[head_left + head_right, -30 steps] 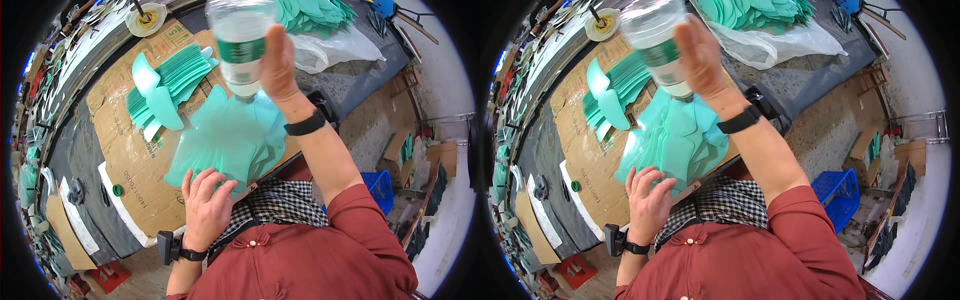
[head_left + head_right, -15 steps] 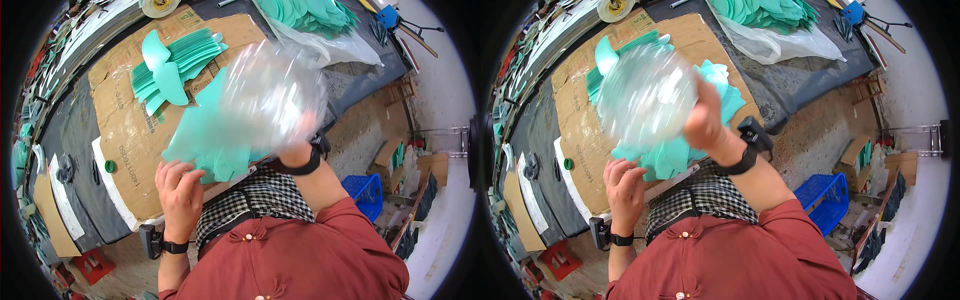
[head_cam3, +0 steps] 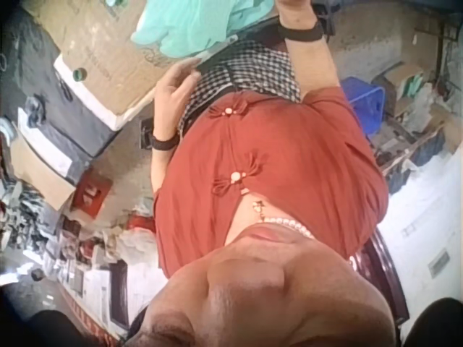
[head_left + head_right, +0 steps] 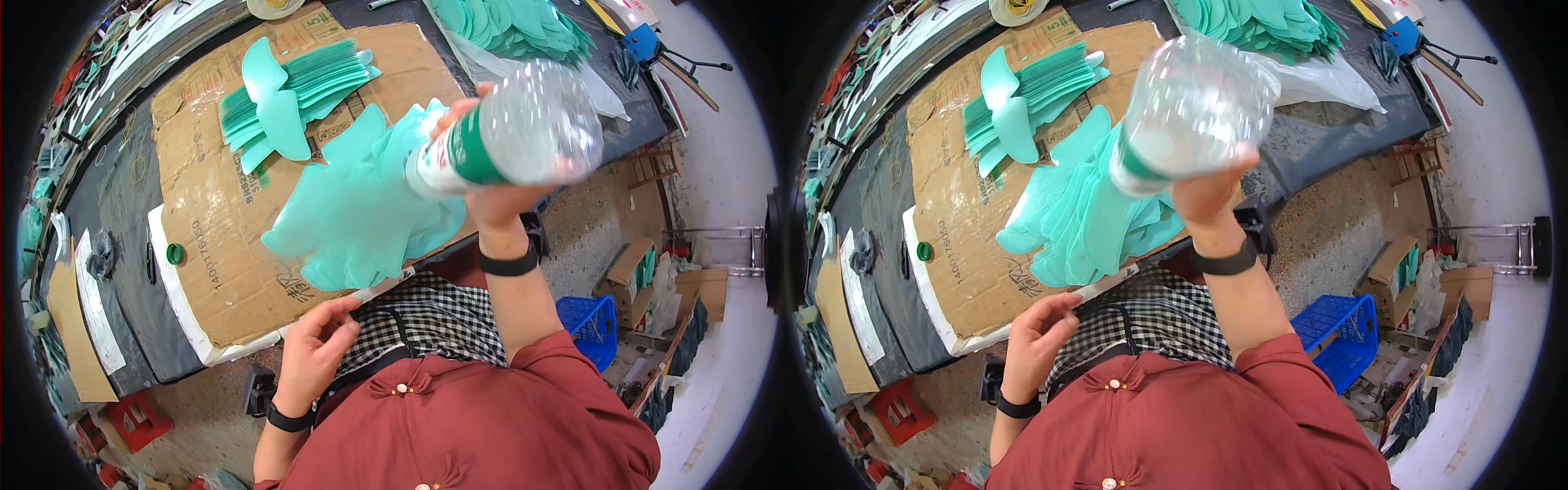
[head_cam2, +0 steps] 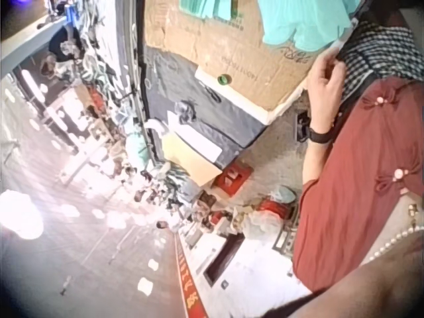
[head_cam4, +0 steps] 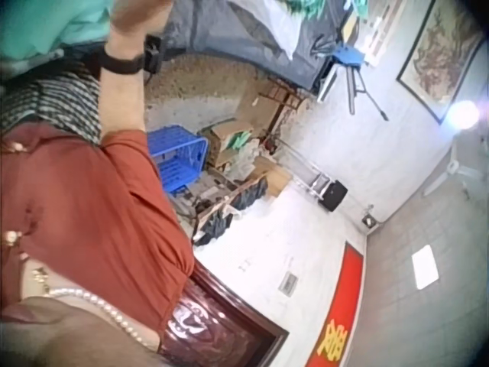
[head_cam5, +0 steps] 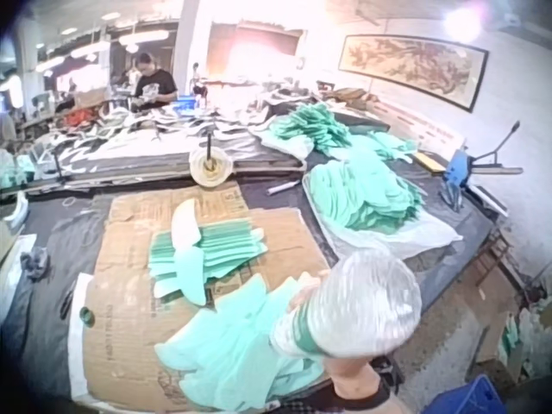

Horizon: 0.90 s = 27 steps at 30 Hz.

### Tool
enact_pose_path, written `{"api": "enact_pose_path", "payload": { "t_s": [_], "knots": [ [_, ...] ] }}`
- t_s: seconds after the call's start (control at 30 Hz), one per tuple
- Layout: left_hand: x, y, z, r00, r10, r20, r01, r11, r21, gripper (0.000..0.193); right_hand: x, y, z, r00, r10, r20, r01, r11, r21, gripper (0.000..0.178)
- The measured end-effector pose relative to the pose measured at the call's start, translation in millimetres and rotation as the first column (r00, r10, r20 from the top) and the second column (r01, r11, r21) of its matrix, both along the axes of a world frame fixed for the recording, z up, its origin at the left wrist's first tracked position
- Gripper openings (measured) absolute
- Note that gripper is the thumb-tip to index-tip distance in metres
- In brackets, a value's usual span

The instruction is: Applying industrial glue to green shoe components using a squeeze bottle.

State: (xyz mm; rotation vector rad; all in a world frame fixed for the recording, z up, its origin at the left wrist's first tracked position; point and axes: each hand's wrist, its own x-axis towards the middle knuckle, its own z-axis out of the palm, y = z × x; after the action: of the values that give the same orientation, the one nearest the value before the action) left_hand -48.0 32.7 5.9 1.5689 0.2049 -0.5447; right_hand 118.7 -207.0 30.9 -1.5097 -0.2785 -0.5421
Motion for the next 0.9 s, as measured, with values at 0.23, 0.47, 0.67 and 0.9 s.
{"api": "enact_pose_path", "payload": {
  "t_s": [0.23, 0.47, 0.67, 0.9],
  "knots": [
    [8, -5, -6, 0.94, 0.017, -0.341, -0.162, 0.901, -0.402, 0.054, -78, 24, -26, 0.699, 0.693, 0.176, -0.709, 0.704, 0.044, 0.072],
    [6, -3, -7, 0.919, 0.015, -0.395, -0.249, 0.798, -0.549, 0.047, -48, 4, -2, 0.657, 0.721, 0.222, -0.73, 0.534, 0.427, 0.065],
    [10, -4, -1, 0.925, 0.027, -0.379, -0.271, 0.746, -0.608, 0.043, -24, 33, -14, 0.893, 0.449, 0.044, -0.446, 0.865, 0.228, 0.054],
    [8, -6, -2, 0.895, 0.136, -0.424, -0.389, 0.704, -0.595, 0.042, -63, 44, -7, 0.706, 0.685, 0.179, -0.708, 0.691, 0.144, 0.032]
  ]
}}
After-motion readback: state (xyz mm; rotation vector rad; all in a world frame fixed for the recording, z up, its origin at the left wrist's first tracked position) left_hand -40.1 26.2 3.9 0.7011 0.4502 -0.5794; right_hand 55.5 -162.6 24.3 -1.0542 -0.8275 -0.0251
